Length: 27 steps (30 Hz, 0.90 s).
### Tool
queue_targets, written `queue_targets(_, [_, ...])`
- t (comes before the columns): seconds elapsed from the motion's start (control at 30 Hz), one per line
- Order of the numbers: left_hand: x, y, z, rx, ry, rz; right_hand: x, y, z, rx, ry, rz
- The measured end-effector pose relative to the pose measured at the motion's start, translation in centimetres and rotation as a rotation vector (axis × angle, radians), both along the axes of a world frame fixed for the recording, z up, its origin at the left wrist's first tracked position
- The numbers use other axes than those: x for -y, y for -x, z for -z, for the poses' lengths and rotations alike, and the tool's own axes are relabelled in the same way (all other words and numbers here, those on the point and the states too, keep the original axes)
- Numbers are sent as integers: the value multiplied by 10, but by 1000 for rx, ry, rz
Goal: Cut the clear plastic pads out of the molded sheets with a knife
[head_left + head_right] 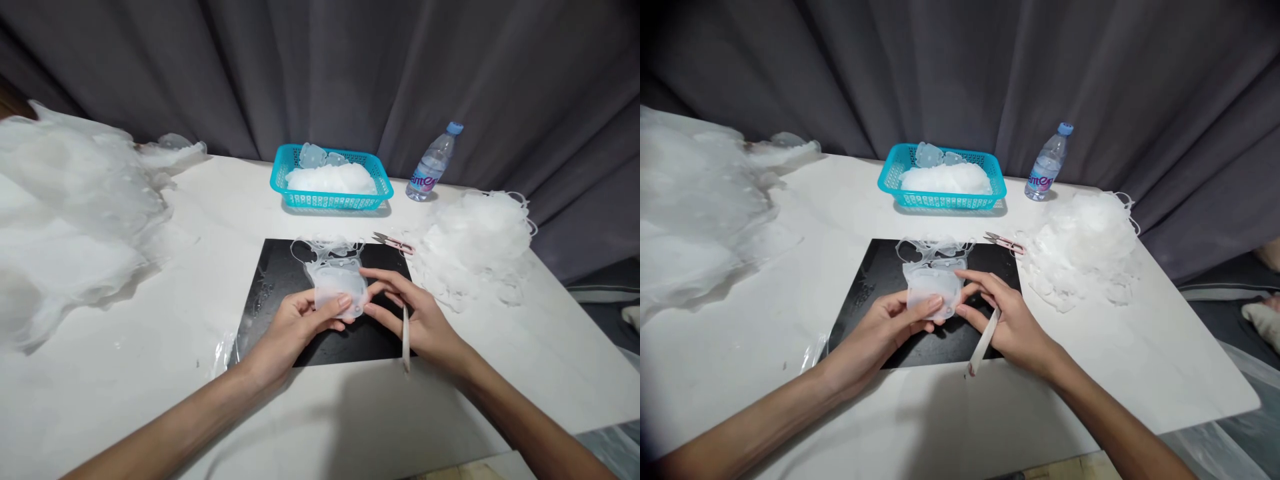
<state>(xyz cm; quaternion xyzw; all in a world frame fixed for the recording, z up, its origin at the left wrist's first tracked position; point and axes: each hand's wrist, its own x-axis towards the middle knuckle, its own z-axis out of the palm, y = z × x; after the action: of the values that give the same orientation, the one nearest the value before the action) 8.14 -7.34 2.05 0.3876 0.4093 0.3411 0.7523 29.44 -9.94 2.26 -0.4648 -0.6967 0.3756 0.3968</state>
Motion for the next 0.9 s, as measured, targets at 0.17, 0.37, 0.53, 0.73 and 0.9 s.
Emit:
queue_targets(0.17, [9, -1, -10, 55, 77, 110, -11, 1, 16, 264, -152, 171])
queue_targets(0.37, [0, 10, -20, -84, -23, 167, -18, -15, 5, 144, 83, 39])
queue_targets(0.53, [-6, 15, -17, -174, -32, 115, -9, -13, -10, 30, 275, -144])
queue_targets(0.73, [-3, 8, -14, -181, -51, 111, -10, -1, -2, -121, 220, -4])
queue_targets(0.9, [-1, 4, -12, -143, -129, 105, -10, -7, -1, -41, 172, 2])
